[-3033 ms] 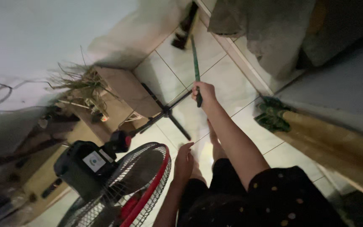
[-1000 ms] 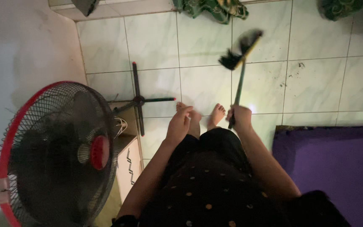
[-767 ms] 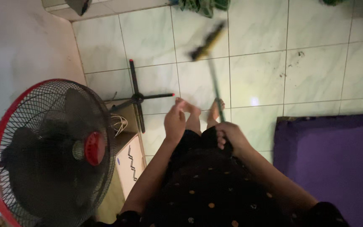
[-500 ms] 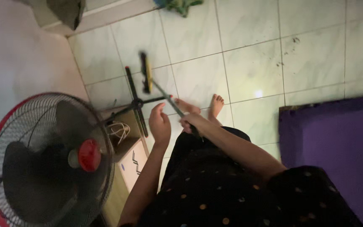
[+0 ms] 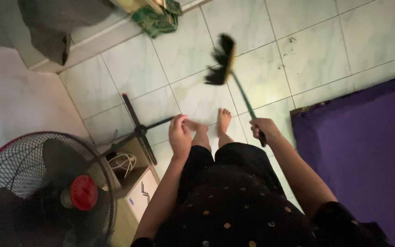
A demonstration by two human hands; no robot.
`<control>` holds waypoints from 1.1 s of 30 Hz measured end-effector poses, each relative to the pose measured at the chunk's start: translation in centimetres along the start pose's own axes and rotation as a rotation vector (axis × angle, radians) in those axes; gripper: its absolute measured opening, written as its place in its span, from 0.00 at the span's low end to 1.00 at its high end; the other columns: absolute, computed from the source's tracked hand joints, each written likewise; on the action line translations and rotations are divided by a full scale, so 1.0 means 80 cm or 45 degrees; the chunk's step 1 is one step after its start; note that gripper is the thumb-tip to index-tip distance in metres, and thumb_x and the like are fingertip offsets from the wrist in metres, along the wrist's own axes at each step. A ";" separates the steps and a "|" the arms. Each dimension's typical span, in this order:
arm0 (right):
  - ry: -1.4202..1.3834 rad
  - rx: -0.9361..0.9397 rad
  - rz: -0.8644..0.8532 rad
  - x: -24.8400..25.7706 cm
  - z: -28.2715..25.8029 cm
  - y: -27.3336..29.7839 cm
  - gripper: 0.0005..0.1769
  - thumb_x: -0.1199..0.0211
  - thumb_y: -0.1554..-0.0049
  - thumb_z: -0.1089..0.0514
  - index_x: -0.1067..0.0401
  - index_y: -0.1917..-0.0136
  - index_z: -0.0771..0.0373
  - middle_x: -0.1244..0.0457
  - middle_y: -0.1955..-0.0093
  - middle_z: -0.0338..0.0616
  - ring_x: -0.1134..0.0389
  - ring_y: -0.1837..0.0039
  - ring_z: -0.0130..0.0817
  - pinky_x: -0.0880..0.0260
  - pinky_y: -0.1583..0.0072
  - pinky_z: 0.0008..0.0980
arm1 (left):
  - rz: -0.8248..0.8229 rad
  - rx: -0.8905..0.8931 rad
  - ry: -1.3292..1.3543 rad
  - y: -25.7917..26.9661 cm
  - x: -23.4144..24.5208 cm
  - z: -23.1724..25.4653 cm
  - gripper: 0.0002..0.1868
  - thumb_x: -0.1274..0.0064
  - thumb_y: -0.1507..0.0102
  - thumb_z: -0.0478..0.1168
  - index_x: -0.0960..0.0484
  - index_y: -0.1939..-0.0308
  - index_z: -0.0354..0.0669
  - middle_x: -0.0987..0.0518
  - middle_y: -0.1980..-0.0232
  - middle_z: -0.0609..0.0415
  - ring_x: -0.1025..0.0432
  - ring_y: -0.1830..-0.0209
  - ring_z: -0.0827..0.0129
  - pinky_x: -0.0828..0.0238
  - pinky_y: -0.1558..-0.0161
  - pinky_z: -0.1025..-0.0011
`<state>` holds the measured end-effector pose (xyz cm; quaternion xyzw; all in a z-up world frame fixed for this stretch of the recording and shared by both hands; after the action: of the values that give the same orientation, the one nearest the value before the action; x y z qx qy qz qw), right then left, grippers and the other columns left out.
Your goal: The person sweeps debris across the floor using a brush with a long handle, moving between a bed, a curtain, and a pet enclosure.
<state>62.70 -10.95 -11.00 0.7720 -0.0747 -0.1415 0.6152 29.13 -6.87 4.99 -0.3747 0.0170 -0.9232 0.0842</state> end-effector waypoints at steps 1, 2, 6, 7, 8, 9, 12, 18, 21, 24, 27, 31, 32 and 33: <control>0.017 0.075 0.070 0.004 -0.005 0.021 0.09 0.41 0.41 0.62 0.35 0.63 0.65 0.46 0.75 0.38 0.48 0.75 0.27 0.48 0.71 0.31 | -0.065 0.013 0.046 -0.006 -0.008 0.006 0.16 0.53 0.38 0.24 0.22 0.48 0.39 0.21 0.44 0.43 0.26 0.46 0.47 0.28 0.46 0.59; 0.033 0.150 0.141 0.006 -0.012 0.043 0.07 0.43 0.42 0.65 0.31 0.60 0.72 0.44 0.75 0.42 0.46 0.75 0.30 0.46 0.71 0.32 | -0.130 0.026 0.092 -0.012 -0.017 0.011 0.14 0.52 0.35 0.25 0.23 0.48 0.39 0.22 0.42 0.42 0.26 0.48 0.48 0.27 0.49 0.60; 0.053 0.246 0.099 -0.006 -0.010 0.147 0.07 0.43 0.42 0.67 0.36 0.53 0.76 0.43 0.72 0.41 0.45 0.73 0.28 0.44 0.71 0.32 | -0.057 -0.110 0.089 -0.029 -0.037 0.030 0.15 0.52 0.38 0.25 0.21 0.49 0.39 0.21 0.44 0.42 0.26 0.43 0.46 0.28 0.43 0.58; 0.100 0.260 0.063 -0.010 -0.015 0.168 0.09 0.44 0.42 0.66 0.33 0.51 0.78 0.44 0.74 0.42 0.46 0.75 0.29 0.44 0.71 0.32 | -0.079 -0.091 0.104 -0.038 -0.043 0.032 0.13 0.51 0.37 0.26 0.20 0.50 0.39 0.20 0.44 0.43 0.25 0.45 0.47 0.27 0.44 0.59; 0.147 0.274 0.027 -0.017 -0.025 0.179 0.13 0.45 0.43 0.66 0.30 0.49 0.80 0.45 0.75 0.44 0.47 0.76 0.31 0.45 0.72 0.33 | -0.101 -0.072 0.119 -0.049 -0.048 0.033 0.12 0.49 0.37 0.27 0.20 0.51 0.40 0.20 0.45 0.44 0.25 0.46 0.49 0.27 0.46 0.60; 0.133 0.284 0.033 -0.023 -0.033 0.184 0.13 0.45 0.43 0.66 0.30 0.49 0.80 0.45 0.75 0.44 0.47 0.76 0.31 0.45 0.72 0.33 | -0.108 -0.088 0.124 -0.057 -0.051 0.034 0.12 0.49 0.37 0.27 0.20 0.51 0.40 0.20 0.45 0.44 0.25 0.46 0.49 0.27 0.46 0.60; -0.017 0.108 -0.376 -0.058 -0.043 0.171 0.16 0.42 0.46 0.66 0.26 0.44 0.67 0.48 0.76 0.35 0.50 0.77 0.26 0.50 0.74 0.30 | -0.092 -0.171 0.060 -0.087 -0.057 0.033 0.11 0.49 0.37 0.27 0.20 0.52 0.41 0.20 0.45 0.44 0.25 0.43 0.47 0.27 0.44 0.59; 0.277 0.084 -0.547 -0.239 -0.038 0.005 0.14 0.40 0.40 0.58 0.30 0.66 0.67 0.42 0.75 0.40 0.43 0.75 0.30 0.45 0.71 0.31 | -0.257 -0.154 0.107 -0.159 -0.062 0.008 0.17 0.55 0.40 0.24 0.21 0.50 0.38 0.20 0.45 0.44 0.26 0.44 0.45 0.29 0.43 0.56; 0.170 -0.020 -0.479 -0.347 -0.054 -0.076 0.15 0.39 0.39 0.58 0.32 0.66 0.67 0.42 0.74 0.42 0.43 0.74 0.32 0.46 0.72 0.33 | -0.305 -0.241 0.160 -0.211 -0.044 -0.005 0.12 0.51 0.38 0.27 0.21 0.51 0.39 0.19 0.45 0.46 0.25 0.43 0.48 0.28 0.43 0.57; 0.128 0.306 -0.288 -0.404 -0.126 -0.119 0.21 0.40 0.49 0.64 0.47 0.56 0.38 0.39 0.63 0.25 0.38 0.70 0.28 0.41 0.70 0.30 | -0.441 -0.385 0.047 -0.257 -0.018 -0.021 0.17 0.54 0.40 0.25 0.20 0.50 0.39 0.21 0.43 0.44 0.28 0.43 0.47 0.33 0.42 0.54; -0.110 0.417 -0.218 -0.417 -0.173 -0.150 0.40 0.39 0.56 0.69 0.54 0.52 0.23 0.38 0.58 0.15 0.36 0.69 0.25 0.36 0.70 0.28 | -0.469 -0.441 -0.051 -0.301 0.003 -0.050 0.17 0.54 0.39 0.26 0.19 0.48 0.41 0.20 0.42 0.47 0.28 0.43 0.50 0.38 0.40 0.52; -0.559 -0.125 -0.172 -0.354 -0.225 -0.191 0.15 0.36 0.41 0.60 0.37 0.66 0.62 0.43 0.74 0.40 0.44 0.75 0.29 0.42 0.71 0.31 | -0.525 -0.431 -0.072 -0.354 0.007 -0.078 0.19 0.54 0.40 0.26 0.20 0.48 0.44 0.20 0.42 0.52 0.27 0.41 0.56 0.39 0.36 0.56; -0.770 -0.126 -0.171 -0.337 -0.239 -0.196 0.13 0.36 0.41 0.61 0.35 0.65 0.63 0.44 0.74 0.40 0.46 0.76 0.27 0.45 0.72 0.28 | -0.579 -0.492 -0.123 -0.365 0.004 -0.078 0.19 0.54 0.40 0.26 0.20 0.47 0.45 0.21 0.42 0.52 0.27 0.41 0.57 0.41 0.36 0.55; -0.886 0.000 -0.209 -0.312 -0.243 -0.198 0.12 0.37 0.41 0.62 0.35 0.64 0.63 0.44 0.74 0.38 0.47 0.76 0.25 0.46 0.72 0.27 | -0.602 -0.507 -0.116 -0.374 -0.001 -0.078 0.19 0.54 0.40 0.26 0.20 0.47 0.45 0.21 0.42 0.52 0.27 0.41 0.57 0.41 0.36 0.55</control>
<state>44.10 18.00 -19.27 0.6810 -0.2174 -0.4449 0.5395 20.62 22.39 3.30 -0.4185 0.1062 -0.8778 -0.2073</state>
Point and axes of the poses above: each hand's wrist, its own y-axis away from the middle knuckle, its own x-axis out of the back of the hand, z = x × y, the point moved 3 cm from there along -y, towards the middle knuckle
